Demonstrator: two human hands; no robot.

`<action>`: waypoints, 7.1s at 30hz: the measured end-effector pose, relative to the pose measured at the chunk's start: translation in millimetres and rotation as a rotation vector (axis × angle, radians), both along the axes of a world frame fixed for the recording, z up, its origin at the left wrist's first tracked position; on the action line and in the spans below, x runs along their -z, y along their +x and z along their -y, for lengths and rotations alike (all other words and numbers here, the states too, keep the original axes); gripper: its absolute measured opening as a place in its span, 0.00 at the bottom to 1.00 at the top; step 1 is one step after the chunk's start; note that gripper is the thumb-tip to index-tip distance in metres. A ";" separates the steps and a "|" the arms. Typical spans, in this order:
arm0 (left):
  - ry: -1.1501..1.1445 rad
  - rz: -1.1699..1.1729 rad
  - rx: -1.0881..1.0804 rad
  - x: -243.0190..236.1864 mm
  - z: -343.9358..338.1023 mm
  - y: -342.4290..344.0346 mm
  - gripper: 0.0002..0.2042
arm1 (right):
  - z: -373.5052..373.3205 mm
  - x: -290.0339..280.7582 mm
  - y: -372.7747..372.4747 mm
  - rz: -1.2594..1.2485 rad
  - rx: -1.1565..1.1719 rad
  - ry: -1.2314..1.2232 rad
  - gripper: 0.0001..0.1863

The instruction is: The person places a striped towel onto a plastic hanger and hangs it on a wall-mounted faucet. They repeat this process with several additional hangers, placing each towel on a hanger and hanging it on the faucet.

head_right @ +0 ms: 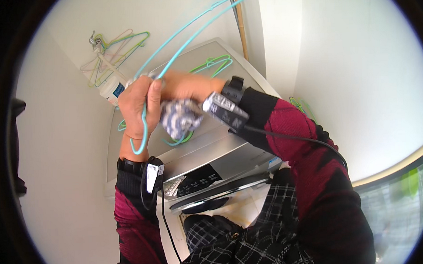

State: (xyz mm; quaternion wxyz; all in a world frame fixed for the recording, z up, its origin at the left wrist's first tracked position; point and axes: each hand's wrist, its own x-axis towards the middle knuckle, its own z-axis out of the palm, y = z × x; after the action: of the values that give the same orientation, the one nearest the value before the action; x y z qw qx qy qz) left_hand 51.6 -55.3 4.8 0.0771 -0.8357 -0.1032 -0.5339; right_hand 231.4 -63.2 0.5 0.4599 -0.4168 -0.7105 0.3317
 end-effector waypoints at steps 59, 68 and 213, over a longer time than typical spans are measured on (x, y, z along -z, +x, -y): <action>-0.955 0.421 0.755 3.0 14.0 9.3 0.31 | 0.8 34.6 50.0 -0.764 -0.327 0.326 0.14; -1.090 0.415 1.011 -8.6 -8.7 -16.3 0.33 | 7.6 18.7 107.0 -0.681 -0.442 -0.220 0.17; -1.356 1.201 0.994 24.2 -123.9 -76.9 0.19 | 60.1 0.0 35.0 0.678 0.500 1.036 0.14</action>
State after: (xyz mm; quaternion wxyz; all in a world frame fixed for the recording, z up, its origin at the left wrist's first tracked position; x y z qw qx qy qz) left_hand -25.4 68.6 -19.4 -0.7037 -0.2477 -0.0470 -0.6642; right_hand 266.4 -123.3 0.6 0.4147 -0.3755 -0.7652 -0.3185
